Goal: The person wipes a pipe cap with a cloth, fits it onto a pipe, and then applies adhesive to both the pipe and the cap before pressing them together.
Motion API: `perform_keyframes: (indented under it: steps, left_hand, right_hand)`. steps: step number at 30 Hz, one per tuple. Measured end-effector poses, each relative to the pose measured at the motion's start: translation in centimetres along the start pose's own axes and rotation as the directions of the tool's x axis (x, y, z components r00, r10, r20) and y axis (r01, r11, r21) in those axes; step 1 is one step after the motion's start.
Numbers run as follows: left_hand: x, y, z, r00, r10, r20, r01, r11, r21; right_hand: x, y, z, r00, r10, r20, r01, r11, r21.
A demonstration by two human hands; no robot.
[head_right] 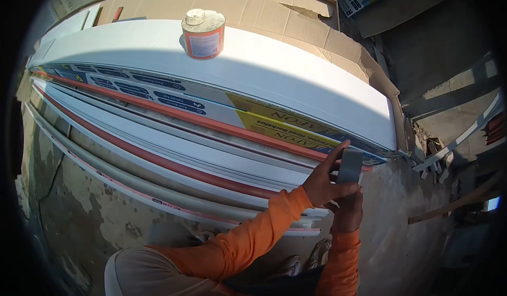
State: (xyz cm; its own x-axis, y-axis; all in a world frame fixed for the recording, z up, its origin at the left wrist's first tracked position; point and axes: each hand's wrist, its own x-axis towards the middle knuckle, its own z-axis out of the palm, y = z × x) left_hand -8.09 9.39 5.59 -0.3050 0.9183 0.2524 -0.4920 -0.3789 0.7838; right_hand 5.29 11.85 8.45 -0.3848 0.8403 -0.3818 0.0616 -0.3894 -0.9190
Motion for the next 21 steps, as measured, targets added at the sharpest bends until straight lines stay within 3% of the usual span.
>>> perform_keyframes:
  steps: [2, 3, 4, 5, 6, 7, 9, 11, 12, 14, 15, 17, 18, 20, 21]
  left_hand:
    - [-0.2, 1.9, -0.5, 0.962, 0.181, -0.205, -0.156, 0.979, 0.131]
    - [-0.3, 3.7, -1.0, 0.958, 0.194, -0.211, -0.168, 0.977, 0.132]
    - [-0.3, 5.8, -1.8, 0.887, 0.217, -0.407, -0.249, 0.968, -0.027]
    - [-0.5, 8.2, -2.7, 0.785, 0.195, -0.588, -0.355, 0.919, -0.169]
    - [-0.9, 11.0, -3.7, 0.661, 0.261, -0.704, -0.461, 0.881, -0.106]
    - [-1.7, 13.5, -5.0, 0.514, 0.309, -0.8, -0.55, 0.835, -0.031]
    - [-3.1, 16.2, -7.8, 0.244, 0.362, -0.9, -0.69, 0.717, 0.101]
    - [-4.3, 17.0, -10.4, 0.02, 0.422, -0.906, -0.732, 0.623, 0.274]
    - [-4.7, 17.7, -10.6, 0.017, 0.41, -0.912, -0.738, 0.62, 0.265]
    - [-5.8, 19.7, -10.1, -0.08, 0.337, -0.938, -0.797, 0.544, 0.263]
    - [-6.0, 20.1, -10.2, -0.078, 0.318, -0.945, -0.798, 0.548, 0.251]
    - [-5.8, 20.7, -10.2, -0.124, 0.232, -0.965, -0.847, 0.481, 0.224]
    - [-5.8, 20.9, -10.2, -0.092, 0.205, -0.974, -0.846, 0.5, 0.185]
    - [-6.1, 21.2, -10.7, -0.127, 0.235, -0.964, -0.862, 0.455, 0.224]
    - [-6.5, 21.2, -11.0, -0.091, 0.292, -0.952, -0.848, 0.479, 0.228]
  right_hand:
    - [1.0, 0.1, 1.1, 0.927, -0.273, -0.256, 0.228, 0.954, -0.194]
    - [1.6, -0.3, 1.5, 0.928, -0.28, -0.244, 0.235, 0.951, -0.2]
    - [2.4, -0.9, 1.7, 0.897, -0.396, -0.197, 0.322, 0.89, -0.324]
    - [3.0, -1.5, 2.4, 0.854, -0.503, -0.134, 0.404, 0.803, -0.439]
    - [4.0, -2.7, 4.3, 0.851, -0.519, -0.084, 0.447, 0.797, -0.406]
    - [4.3, -4.6, 8.0, 0.8, -0.595, 0.079, 0.565, 0.702, -0.434]
    - [4.8, -8.2, 16.8, 0.651, -0.649, 0.393, 0.758, 0.525, -0.387]
    - [5.5, -10.7, 26.0, 0.497, -0.626, 0.601, 0.861, 0.267, -0.434]
    - [6.1, -11.2, 30.4, 0.473, -0.584, 0.66, 0.872, 0.202, -0.446]
    - [7.9, -11.2, 37.9, 0.469, -0.491, 0.734, 0.825, -0.053, -0.563]
    - [8.7, -10.9, 40.9, 0.478, -0.481, 0.735, 0.817, -0.063, -0.573]
    - [10.3, -10.2, 45.0, 0.721, -0.285, 0.632, 0.619, -0.145, -0.772]
    - [10.9, -9.6, 45.6, 0.754, -0.271, 0.599, 0.581, -0.152, -0.8]
    - [13.8, -8.6, 45.2, 0.696, -0.354, 0.624, 0.596, -0.2, -0.778]
    - [13.4, -8.9, 44.3, 0.708, -0.347, 0.615, 0.585, -0.2, -0.786]
